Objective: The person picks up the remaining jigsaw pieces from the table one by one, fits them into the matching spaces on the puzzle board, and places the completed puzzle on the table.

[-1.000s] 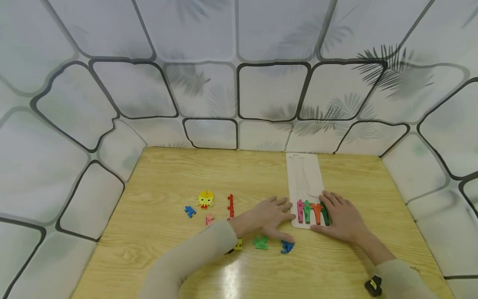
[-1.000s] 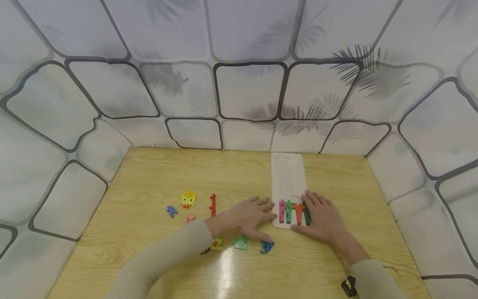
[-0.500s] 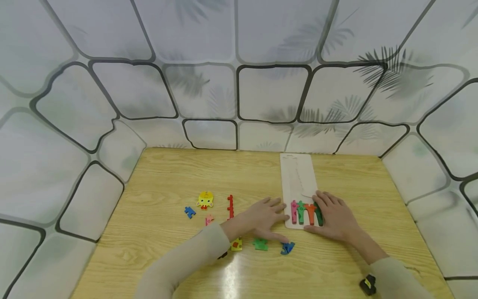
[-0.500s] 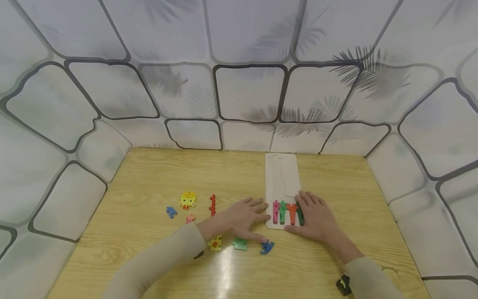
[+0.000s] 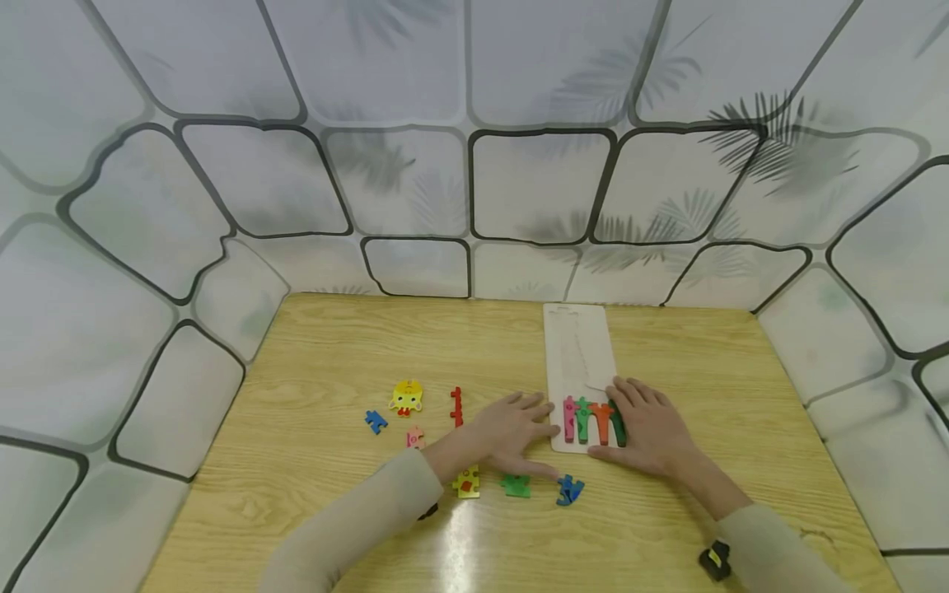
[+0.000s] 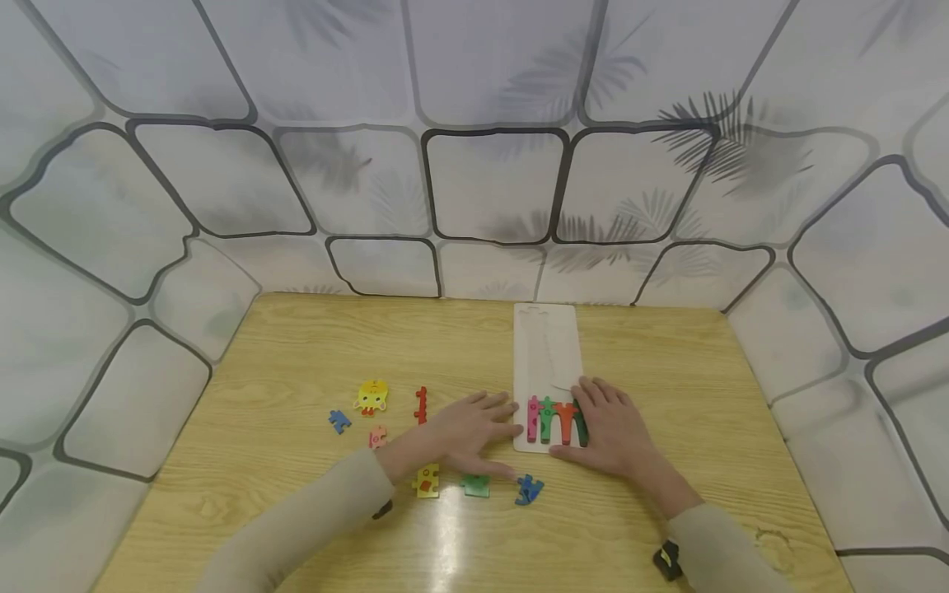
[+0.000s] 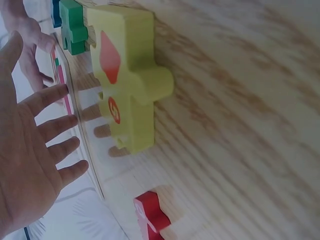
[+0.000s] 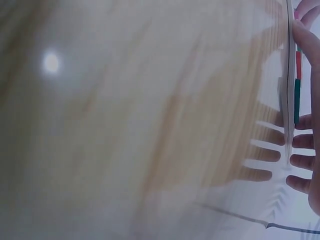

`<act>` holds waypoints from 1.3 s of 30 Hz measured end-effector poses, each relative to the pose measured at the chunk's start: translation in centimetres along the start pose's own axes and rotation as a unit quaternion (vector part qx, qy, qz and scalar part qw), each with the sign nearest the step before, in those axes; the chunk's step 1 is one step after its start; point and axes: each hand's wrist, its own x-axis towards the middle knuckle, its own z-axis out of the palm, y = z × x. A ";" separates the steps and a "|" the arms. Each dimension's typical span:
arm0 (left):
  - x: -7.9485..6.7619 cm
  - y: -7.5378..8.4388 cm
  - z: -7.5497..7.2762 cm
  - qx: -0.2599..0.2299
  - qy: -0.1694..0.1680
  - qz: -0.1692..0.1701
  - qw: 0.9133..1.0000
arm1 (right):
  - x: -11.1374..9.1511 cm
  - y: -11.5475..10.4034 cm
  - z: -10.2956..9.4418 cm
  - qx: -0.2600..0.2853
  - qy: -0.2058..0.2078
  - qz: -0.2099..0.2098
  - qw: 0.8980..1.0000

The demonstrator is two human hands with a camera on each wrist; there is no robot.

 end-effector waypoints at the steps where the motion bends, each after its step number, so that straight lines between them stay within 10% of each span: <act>1: -0.1 -0.1 0.1 0.000 0.000 0.000 1.000 | 0.1 -0.1 0.0 0.001 -0.001 0.000 1.000; 39: -4.0 -1.4 0.9 -0.045 0.017 -0.015 0.999 | 1.7 -3.6 -0.3 -0.015 -0.019 -0.018 1.000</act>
